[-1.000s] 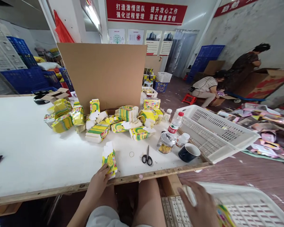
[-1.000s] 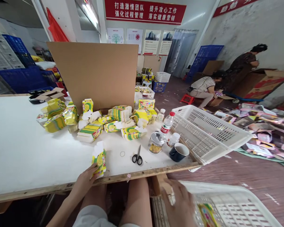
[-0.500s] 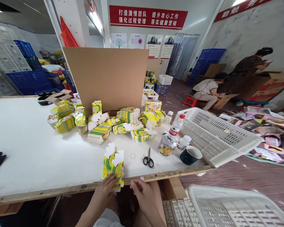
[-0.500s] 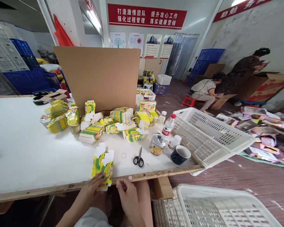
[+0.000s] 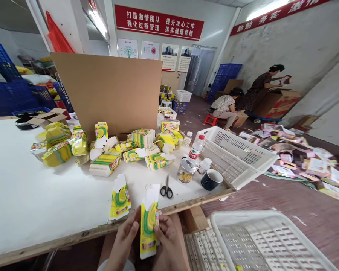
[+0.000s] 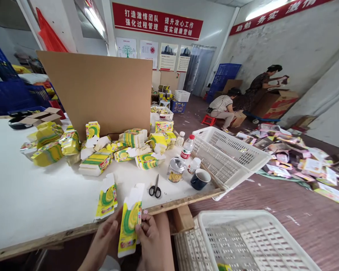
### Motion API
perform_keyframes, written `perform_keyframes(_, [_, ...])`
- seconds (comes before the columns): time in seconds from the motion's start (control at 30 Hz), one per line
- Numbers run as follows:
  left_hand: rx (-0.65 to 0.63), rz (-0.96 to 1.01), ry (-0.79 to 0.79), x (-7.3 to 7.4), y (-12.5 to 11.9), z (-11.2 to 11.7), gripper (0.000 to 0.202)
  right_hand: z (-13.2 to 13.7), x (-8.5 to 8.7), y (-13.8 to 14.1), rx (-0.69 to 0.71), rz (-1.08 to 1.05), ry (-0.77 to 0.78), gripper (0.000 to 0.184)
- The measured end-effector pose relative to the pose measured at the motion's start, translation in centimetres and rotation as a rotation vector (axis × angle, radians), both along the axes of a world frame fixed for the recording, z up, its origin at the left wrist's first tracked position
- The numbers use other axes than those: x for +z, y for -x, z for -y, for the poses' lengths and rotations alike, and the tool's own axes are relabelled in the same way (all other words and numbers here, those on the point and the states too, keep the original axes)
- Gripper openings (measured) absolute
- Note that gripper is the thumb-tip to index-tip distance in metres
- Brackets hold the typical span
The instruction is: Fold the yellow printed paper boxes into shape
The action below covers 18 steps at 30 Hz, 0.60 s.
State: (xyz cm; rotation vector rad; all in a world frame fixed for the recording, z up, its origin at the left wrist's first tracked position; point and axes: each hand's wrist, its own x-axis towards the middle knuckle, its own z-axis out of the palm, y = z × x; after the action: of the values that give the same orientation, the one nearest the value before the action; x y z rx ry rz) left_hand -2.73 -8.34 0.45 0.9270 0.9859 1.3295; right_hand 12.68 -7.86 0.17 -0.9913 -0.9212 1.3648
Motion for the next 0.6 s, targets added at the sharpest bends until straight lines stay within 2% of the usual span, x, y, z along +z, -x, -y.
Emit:
perform_keyframes(0.03, [-0.059,0.121,0.088,0.4,-0.3,-0.2,0.051,0.2,0.1,0.2,0.021,-0.031,0.004,0.044])
perform_keyframes(0.1, [-0.133,0.242,0.169,1.2,-0.8,-0.5,0.051,0.6,0.2,0.5,0.045,-0.070,0.006,0.042])
perform_keyframes(0.27, [-0.162,0.283,0.131,1.8,-1.4,-0.5,0.041,0.8,0.6,0.3,0.063,-0.059,-0.005,0.034])
perform_keyframes(0.43, [-0.144,0.166,0.055,1.6,-1.5,-0.6,0.041,0.9,1.0,-0.3,0.063,0.045,-0.033,0.029])
perform_keyframes(0.6, [-0.117,-0.009,0.009,1.7,-2.0,-0.5,0.042,1.1,0.3,-0.3,0.005,0.263,-0.018,0.031])
